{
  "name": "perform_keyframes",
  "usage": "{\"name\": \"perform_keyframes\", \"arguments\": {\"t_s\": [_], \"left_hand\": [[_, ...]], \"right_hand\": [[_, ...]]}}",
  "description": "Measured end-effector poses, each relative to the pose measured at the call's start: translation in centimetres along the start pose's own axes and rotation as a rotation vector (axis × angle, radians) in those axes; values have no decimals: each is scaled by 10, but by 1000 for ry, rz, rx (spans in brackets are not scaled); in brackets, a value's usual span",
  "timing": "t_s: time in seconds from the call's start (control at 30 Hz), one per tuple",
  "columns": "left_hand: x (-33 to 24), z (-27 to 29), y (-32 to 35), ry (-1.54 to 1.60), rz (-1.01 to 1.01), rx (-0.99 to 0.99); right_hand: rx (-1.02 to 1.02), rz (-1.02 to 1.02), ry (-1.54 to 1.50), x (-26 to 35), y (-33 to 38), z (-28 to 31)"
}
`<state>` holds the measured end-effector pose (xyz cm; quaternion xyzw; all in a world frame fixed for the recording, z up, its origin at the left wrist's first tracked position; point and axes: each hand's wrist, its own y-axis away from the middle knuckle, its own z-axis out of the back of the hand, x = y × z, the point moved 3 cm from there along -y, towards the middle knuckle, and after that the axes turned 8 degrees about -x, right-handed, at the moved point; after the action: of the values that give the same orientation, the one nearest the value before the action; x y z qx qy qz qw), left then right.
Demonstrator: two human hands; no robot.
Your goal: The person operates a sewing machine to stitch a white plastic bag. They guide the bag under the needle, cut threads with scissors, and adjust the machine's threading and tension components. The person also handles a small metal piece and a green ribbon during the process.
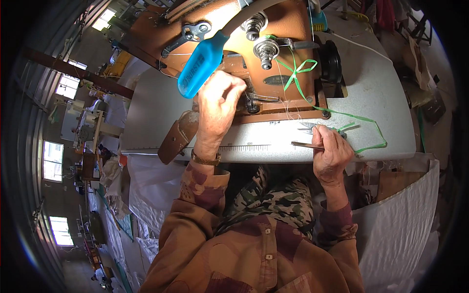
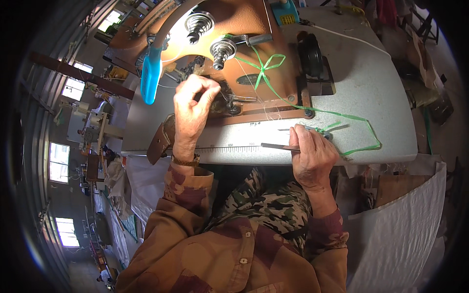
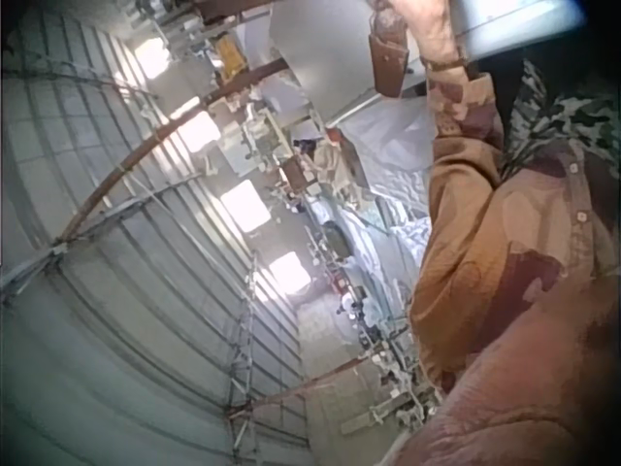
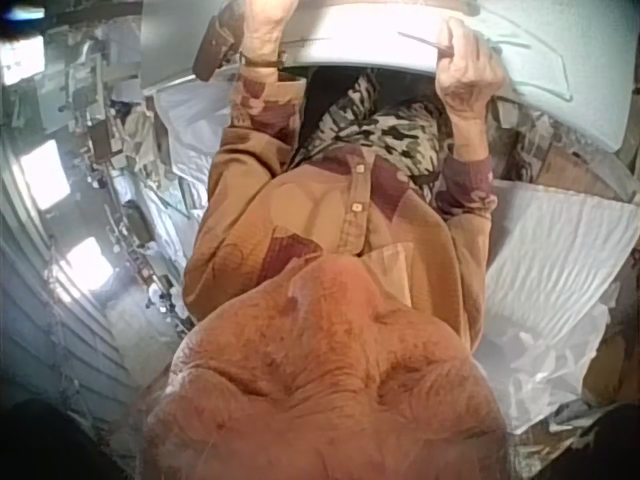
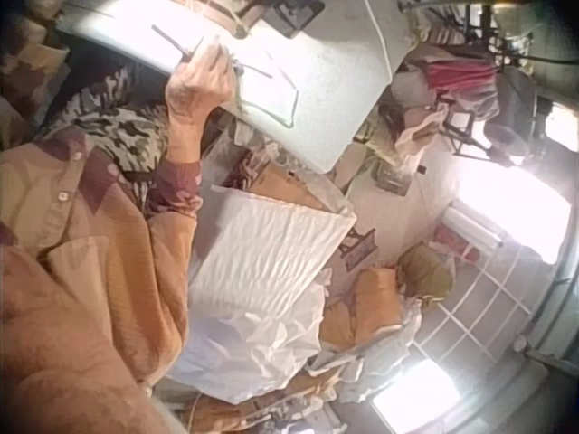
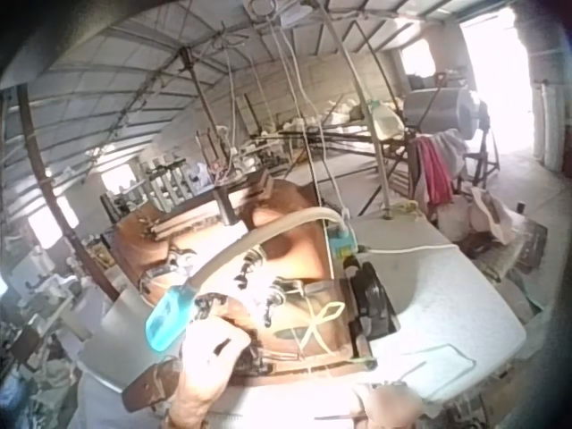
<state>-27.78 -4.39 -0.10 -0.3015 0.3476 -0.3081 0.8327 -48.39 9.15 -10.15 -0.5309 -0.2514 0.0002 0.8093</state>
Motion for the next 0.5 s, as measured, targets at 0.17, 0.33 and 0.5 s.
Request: {"name": "perform_keyframes", "arguments": {"t_s": [0.17, 0.33, 0.5], "left_hand": [[1, -1, -9, 13, 65, -36], [-6, 10, -7, -124, -107, 130], [-8, 6, -4, -278, -213, 186]], "right_hand": [[-14, 0, -9, 0, 0, -1], [-15, -3, -17, 0, 1, -1], [-28, 1, -15, 0, 0, 0]]}}
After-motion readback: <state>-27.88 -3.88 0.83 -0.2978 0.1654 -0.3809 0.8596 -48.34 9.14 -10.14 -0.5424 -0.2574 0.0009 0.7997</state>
